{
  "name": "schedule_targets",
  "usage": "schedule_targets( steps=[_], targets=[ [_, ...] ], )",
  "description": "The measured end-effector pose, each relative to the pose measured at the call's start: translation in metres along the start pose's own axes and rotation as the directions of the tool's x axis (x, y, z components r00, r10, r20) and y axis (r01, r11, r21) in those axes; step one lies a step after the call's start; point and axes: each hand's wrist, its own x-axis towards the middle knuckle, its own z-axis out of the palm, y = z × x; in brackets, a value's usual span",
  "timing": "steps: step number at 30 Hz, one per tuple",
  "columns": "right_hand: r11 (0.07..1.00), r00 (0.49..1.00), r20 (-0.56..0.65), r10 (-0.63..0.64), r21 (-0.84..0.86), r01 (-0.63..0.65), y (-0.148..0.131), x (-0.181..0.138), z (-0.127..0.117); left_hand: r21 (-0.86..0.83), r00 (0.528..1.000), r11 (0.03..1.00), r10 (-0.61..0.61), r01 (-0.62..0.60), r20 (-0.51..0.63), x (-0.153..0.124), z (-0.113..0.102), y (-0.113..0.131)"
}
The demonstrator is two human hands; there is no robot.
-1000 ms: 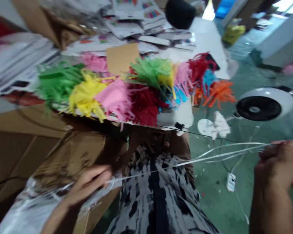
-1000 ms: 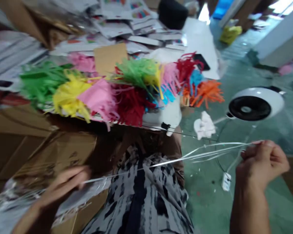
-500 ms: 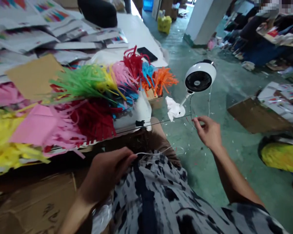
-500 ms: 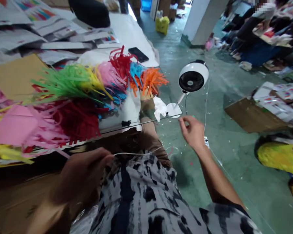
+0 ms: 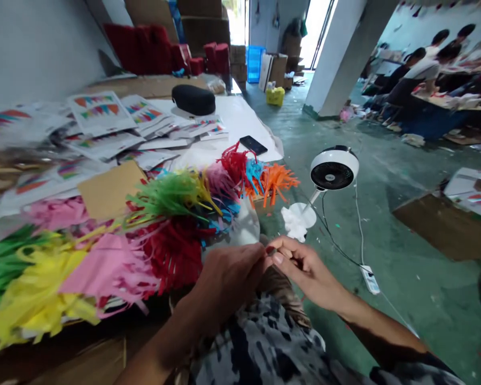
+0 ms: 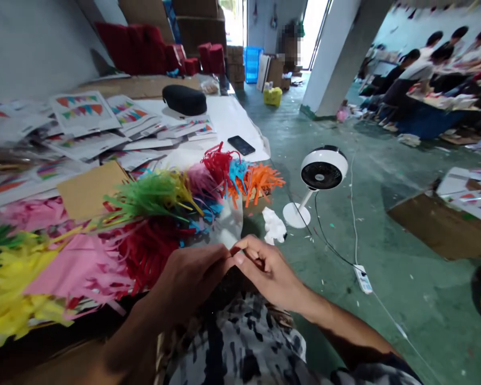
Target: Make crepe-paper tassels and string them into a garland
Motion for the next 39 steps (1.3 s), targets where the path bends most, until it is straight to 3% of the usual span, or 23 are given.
schedule_targets(
  steps=[4, 6, 9, 12, 16, 20, 24, 28, 31, 33, 34, 37, 39],
  targets=[
    [0.997, 0.996, -0.079, -0.041, -0.070, 0.036, 0.004, 0.025, -0.025, -0.049, 0.998, 0.997, -0.055, 0.053, -0.032, 0.033, -0.001, -0.027],
    [0.995, 0.977, -0.204, -0.058, -0.089, 0.041, 0.014, 0.042, -0.042, -0.031, 0.998, 0.999, -0.038, 0.036, -0.045, 0.056, 0.003, -0.042],
    [0.995, 0.875, -0.479, -0.078, -0.088, 0.040, 0.039, 0.070, -0.074, 0.083, 0.997, 0.994, 0.071, -0.068, -0.038, 0.100, 0.018, -0.065],
    [0.997, 0.777, -0.625, -0.073, -0.066, 0.041, 0.062, 0.089, -0.099, 0.222, 0.965, 0.940, 0.247, -0.261, 0.085, 0.148, 0.045, -0.089],
    [0.999, 0.736, -0.675, -0.045, -0.025, 0.038, 0.073, 0.097, -0.112, 0.221, 0.903, 0.889, 0.345, -0.402, 0.256, 0.193, 0.080, -0.112],
    [0.998, 0.779, -0.627, -0.015, 0.037, 0.049, 0.074, 0.095, -0.119, 0.184, 0.881, 0.880, 0.378, -0.438, 0.285, 0.210, 0.099, -0.122],
    [0.984, 0.829, -0.553, 0.084, 0.178, 0.019, 0.081, 0.097, -0.130, 0.162, 0.879, 0.881, 0.396, -0.445, 0.266, 0.219, 0.101, -0.126],
    [0.973, 0.815, -0.560, 0.149, 0.228, -0.021, 0.085, 0.107, -0.138, 0.114, 0.901, 0.904, 0.386, -0.412, 0.197, 0.233, 0.091, -0.128],
    [0.980, 0.792, -0.601, 0.107, 0.200, 0.020, 0.083, 0.111, -0.136, -0.025, 0.955, 0.958, 0.286, -0.284, 0.085, 0.238, 0.082, -0.125],
    [0.995, 0.814, -0.580, 0.017, 0.086, 0.041, 0.081, 0.106, -0.128, -0.108, 0.981, 0.976, 0.191, -0.187, 0.029, 0.237, 0.079, -0.121],
    [0.999, 0.855, -0.518, -0.035, -0.001, 0.041, 0.081, 0.101, -0.121, -0.133, 0.987, 0.979, 0.159, -0.156, 0.005, 0.235, 0.078, -0.120],
    [0.933, 0.979, -0.168, -0.117, -0.357, 0.050, 0.086, 0.078, -0.100, -0.239, 0.987, 0.961, 0.119, -0.142, -0.111, 0.230, 0.077, -0.115],
    [0.811, 0.997, -0.026, -0.079, -0.582, 0.049, 0.091, 0.064, -0.092, -0.337, 0.974, 0.926, 0.107, -0.170, -0.199, 0.228, 0.078, -0.111]
  ],
)
